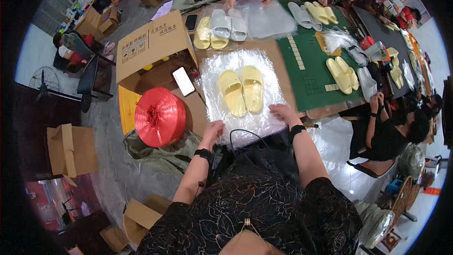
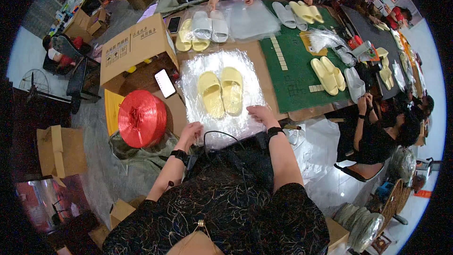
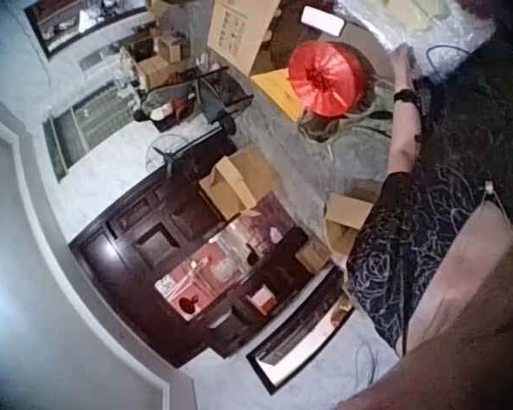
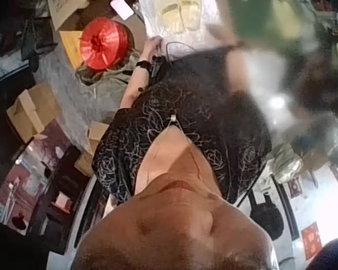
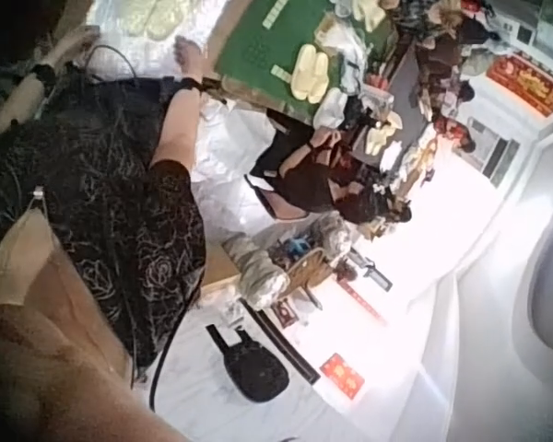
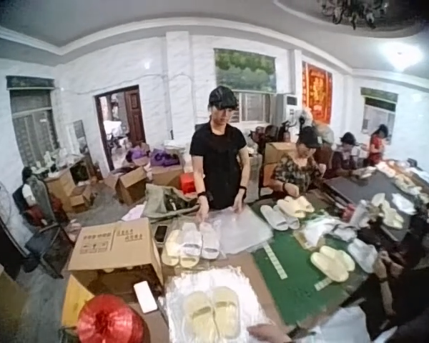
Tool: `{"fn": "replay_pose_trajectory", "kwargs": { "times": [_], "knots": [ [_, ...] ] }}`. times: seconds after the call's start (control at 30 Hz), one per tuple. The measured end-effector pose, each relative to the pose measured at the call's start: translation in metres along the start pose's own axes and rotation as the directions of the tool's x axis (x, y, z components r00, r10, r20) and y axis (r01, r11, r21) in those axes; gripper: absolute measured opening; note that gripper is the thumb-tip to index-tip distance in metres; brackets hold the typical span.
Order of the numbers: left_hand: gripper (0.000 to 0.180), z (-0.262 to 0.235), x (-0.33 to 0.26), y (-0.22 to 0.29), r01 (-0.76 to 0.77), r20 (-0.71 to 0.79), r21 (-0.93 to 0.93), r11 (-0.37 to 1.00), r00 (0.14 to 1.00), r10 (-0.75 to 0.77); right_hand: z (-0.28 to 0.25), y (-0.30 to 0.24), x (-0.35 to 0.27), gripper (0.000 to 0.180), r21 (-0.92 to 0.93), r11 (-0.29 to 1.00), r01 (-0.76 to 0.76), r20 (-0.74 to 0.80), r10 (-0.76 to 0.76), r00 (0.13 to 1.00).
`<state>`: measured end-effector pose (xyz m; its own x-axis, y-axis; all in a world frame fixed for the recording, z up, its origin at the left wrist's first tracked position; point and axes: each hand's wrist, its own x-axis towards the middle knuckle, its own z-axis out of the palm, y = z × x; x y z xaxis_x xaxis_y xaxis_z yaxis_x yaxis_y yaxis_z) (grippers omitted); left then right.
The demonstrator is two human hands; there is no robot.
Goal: Packaging pairs of slippers into plastic bags and preparing them for shipment in a manufacturing setting.
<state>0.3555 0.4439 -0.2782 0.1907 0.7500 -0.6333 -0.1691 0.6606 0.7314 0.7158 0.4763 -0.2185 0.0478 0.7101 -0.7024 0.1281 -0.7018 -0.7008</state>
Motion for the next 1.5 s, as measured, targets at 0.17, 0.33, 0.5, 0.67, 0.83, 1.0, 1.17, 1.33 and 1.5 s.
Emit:
{"fn": "replay_pose_trajectory", "kwargs": {
  "times": [0.17, 0.33, 0.5, 0.67, 0.83, 1.0, 1.17, 1.33, 1.5],
  "knots": [
    [0.023, 0.007, -0.016, 0.000, 0.063, 0.046, 0.124, 0.990, 0.997, -0.069, -0.019, 0.033, -0.022, 0.040, 0.024, 0.990, -0.141, 0.002, 0.141, 0.990],
    [0.040, 0.001, -0.023, -0.010, 0.007, 0.002, 0.023, 1.000, 1.000, -0.007, -0.013, 0.035, -0.037, 0.044, 0.080, 0.996, -0.048, -0.031, 0.051, 0.998],
    [0.059, 0.006, -0.027, -0.007, -0.068, -0.092, 0.196, 0.978, 0.992, 0.088, -0.027, 0.028, -0.037, 0.048, 0.008, 1.000, -0.018, -0.014, 0.018, 1.000],
    [0.054, 0.017, -0.041, 0.004, -0.225, -0.038, 0.127, 0.966, 0.972, 0.231, -0.049, 0.034, -0.038, 0.046, -0.066, 0.986, 0.154, 0.057, -0.150, 0.987],
    [0.043, 0.006, -0.052, -0.009, -0.333, 0.171, 0.498, 0.800, 0.943, 0.286, -0.051, 0.037, -0.034, 0.044, -0.157, 0.898, 0.411, 0.360, -0.335, 0.871],
    [0.050, 0.046, -0.082, 0.002, -0.403, 0.243, 0.774, 0.489, 0.902, 0.358, -0.053, 0.041, -0.033, 0.028, -0.231, 0.880, 0.416, 0.407, -0.301, 0.862],
    [0.023, 0.049, -0.077, -0.012, -0.397, 0.198, 0.835, 0.380, 0.863, 0.465, -0.054, 0.040, -0.021, 0.025, -0.367, 0.900, 0.234, 0.238, -0.153, 0.959],
    [0.022, 0.045, -0.057, -0.019, -0.282, -0.138, 0.591, 0.756, 0.888, 0.439, -0.047, 0.054, 0.001, 0.031, -0.360, 0.906, 0.224, 0.072, -0.213, 0.974],
    [0.030, 0.074, -0.031, 0.001, -0.054, -0.324, 0.284, 0.957, 0.934, 0.149, -0.049, 0.057, 0.016, 0.033, -0.421, 0.889, 0.179, -0.083, -0.234, 0.969]
  ]
}}
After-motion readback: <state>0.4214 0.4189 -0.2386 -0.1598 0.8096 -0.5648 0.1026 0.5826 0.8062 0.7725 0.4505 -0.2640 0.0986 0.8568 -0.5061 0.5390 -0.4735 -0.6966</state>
